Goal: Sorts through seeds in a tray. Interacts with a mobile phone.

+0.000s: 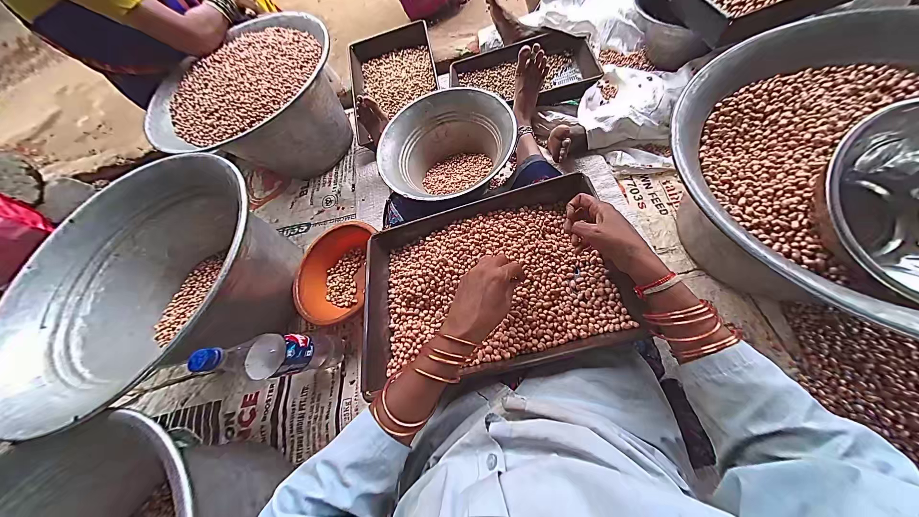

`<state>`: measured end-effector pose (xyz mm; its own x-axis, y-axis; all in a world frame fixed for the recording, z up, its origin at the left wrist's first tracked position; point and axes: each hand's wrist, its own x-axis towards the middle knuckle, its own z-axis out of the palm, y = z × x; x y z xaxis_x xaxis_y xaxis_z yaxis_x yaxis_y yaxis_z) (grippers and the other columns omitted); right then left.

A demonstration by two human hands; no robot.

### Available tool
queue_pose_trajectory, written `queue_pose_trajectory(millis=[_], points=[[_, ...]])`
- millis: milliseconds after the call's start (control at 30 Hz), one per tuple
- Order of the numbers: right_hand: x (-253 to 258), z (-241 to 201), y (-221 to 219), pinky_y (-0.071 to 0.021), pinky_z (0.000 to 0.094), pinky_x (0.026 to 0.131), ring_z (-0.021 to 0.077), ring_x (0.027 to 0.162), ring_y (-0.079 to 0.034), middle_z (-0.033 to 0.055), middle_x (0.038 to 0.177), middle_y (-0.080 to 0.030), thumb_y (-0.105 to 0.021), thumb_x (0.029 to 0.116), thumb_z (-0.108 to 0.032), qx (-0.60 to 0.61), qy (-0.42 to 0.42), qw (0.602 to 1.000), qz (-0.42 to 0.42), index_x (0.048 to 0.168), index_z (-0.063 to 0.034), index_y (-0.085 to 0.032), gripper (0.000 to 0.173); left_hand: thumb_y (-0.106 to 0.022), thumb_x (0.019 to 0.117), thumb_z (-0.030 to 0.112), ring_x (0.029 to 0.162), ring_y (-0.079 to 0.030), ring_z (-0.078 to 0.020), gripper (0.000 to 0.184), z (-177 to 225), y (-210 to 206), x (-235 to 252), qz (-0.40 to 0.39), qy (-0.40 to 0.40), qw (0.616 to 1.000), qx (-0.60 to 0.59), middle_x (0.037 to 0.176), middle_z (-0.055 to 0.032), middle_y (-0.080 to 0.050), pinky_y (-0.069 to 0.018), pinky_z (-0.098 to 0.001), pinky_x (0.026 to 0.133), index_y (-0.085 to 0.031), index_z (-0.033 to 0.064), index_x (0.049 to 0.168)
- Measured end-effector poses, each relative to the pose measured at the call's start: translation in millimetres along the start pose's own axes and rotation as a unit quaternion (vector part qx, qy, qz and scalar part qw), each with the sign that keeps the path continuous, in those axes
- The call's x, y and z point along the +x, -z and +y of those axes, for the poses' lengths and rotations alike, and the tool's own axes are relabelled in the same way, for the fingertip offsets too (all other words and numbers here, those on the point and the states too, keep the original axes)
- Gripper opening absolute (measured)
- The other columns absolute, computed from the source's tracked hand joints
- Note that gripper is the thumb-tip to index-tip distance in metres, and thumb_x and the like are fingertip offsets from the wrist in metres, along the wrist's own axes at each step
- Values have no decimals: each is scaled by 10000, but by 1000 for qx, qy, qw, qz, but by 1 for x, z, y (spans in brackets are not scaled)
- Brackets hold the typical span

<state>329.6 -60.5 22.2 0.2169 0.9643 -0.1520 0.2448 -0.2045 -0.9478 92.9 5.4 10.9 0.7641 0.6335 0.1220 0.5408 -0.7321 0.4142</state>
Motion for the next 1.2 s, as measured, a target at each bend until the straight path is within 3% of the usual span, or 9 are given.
queue_pose_trajectory(millis=[167,400,533,633,767,900,1033,1133,1200], points=[[-14,3,10,-347,323,473,127,483,-415,11,632,-507,-625,1007,-117,-145,20,987,64,1035,-118,-671,54,-688,950,78,949,-672,-306,108,13,-22,17,-34,-65,995,72,953,-127,-685,-578,-433,760,-792,95,974],[-11,3,14,-528,615,734,388,880,-699,157,915,-729,-694,958,-131,-419,18,907,32,1007,-110,-772,95,-669,959,93,1034,-652,-342,112,15,-36,26,-83,-45,991,95,1021,-159,-678,-564,-465,836,-771,55,982],[4,6,-1,-526,614,700,408,873,-708,175,905,-732,-692,940,-111,-486,77,870,-7,965,-84,-783,99,-749,936,134,893,-719,-186,78,1,-11,16,-42,37,994,-97,947,-66,-746,-593,-405,842,-778,77,980],[17,10,-8,-504,593,646,413,805,-698,186,835,-706,-671,944,-98,-526,98,845,-22,907,-47,-752,103,-687,980,87,719,-695,-126,68,-26,16,-3,3,137,945,-298,881,-62,-724,-596,-309,692,-677,37,1026],[24,11,-15,-501,586,634,435,798,-693,216,815,-682,-656,964,-101,-564,89,820,-44,853,11,-695,163,-590,991,27,599,-520,-105,140,-57,37,-41,55,199,941,-268,806,-42,-618,-441,-277,570,-625,60,1122],[20,17,-18,-490,583,626,429,784,-687,215,802,-675,-663,963,-103,-562,89,822,-34,861,7,-702,154,-683,982,145,506,-413,-81,102,-51,29,-65,-9,202,970,-133,603,32,-491,-383,-284,529,-732,139,1070],[17,20,-19,-491,594,649,438,812,-691,214,832,-684,-670,955,-148,-561,61,824,-52,915,-13,-696,143,-640,1003,144,685,-615,-186,148,-23,8,-64,-44,151,985,-73,796,-61,-695,-518,-404,695,-776,121,1057],[13,14,-7,-493,579,644,353,736,-662,147,781,-679,-719,944,-230,-413,63,907,-41,990,-77,-735,160,-601,1028,159,969,-735,-292,206,-8,-7,-56,-69,114,991,-32,1038,-118,-764,-566,-500,884,-779,109,1120],[7,15,5,-435,401,582,155,594,-536,19,697,-593,-696,945,-209,-236,71,969,-1,990,-106,-682,114,-599,1033,178,1012,-722,-319,227,-1,-10,-51,-103,122,987,-3,1078,-137,-749,-553,-522,902,-764,118,1178]])
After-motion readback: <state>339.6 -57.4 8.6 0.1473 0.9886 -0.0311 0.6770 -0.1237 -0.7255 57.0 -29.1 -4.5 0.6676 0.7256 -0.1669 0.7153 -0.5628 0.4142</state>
